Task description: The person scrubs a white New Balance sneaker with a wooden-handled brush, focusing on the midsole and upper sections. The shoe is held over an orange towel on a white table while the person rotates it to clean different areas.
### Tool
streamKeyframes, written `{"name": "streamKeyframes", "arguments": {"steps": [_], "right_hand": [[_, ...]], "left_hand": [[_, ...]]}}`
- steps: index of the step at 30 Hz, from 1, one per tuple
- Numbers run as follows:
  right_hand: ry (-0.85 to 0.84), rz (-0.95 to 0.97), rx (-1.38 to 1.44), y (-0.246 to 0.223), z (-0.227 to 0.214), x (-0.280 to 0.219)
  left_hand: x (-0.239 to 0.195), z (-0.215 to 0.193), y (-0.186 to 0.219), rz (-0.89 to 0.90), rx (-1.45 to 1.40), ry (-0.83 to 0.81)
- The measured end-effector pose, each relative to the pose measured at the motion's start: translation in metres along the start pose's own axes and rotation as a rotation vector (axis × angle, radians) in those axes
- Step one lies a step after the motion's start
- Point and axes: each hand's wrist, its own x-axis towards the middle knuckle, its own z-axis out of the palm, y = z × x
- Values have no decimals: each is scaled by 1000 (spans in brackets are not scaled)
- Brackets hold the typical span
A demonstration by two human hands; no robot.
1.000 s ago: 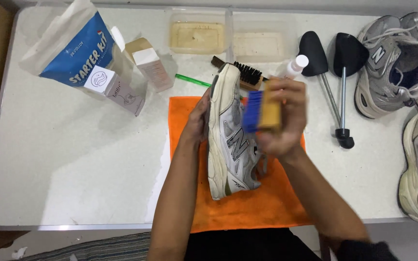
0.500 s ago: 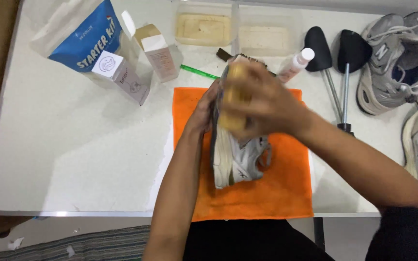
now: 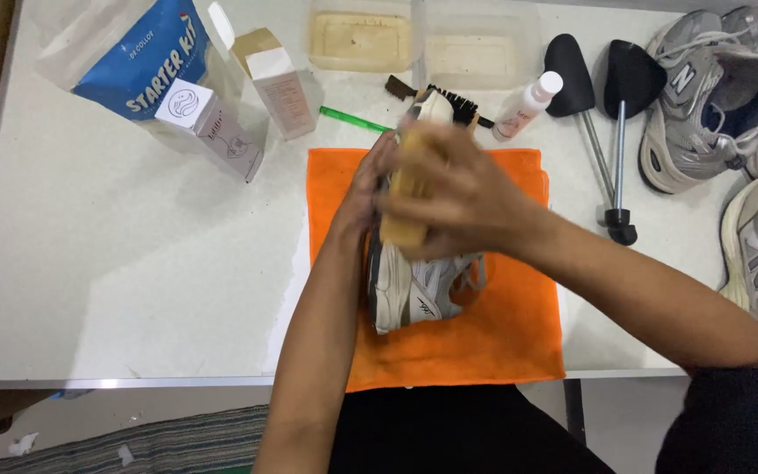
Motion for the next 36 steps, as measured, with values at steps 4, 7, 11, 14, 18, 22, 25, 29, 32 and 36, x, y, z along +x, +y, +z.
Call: {"name": "streamKeyframes", "arguments": {"steps": [4, 7, 11, 14, 18, 22, 25, 29, 32, 36], "right_hand": [[-2, 40, -31, -31, -3, -4], [-37, 23, 314, -67, 0, -24], [-19, 43, 230, -61, 2, -34], [12, 128, 197, -36, -7, -34], [147, 376, 331, -15, -26, -41], [289, 534, 423, -15, -13, -82], [201, 558, 341, -28, -4, -100], [229, 550, 381, -32, -16, -110], [275, 491, 348, -24, -26, -94], [269, 240, 379, -35, -19, -50]], "left_hand": [[2, 11, -1, 97, -9, -53], [7, -3, -18, 75, 20, -8], [5, 0, -16, 77, 86, -12], [4, -1, -21, 51, 60, 33], [7, -3, -21, 47, 57, 85], [2, 22, -8, 71, -34, 138], [0, 20, -5, 68, 76, 134], [-10, 71, 27, 84, -43, 172], [-10, 63, 22, 79, -36, 149], [4, -20, -29, 88, 198, 75]]}}
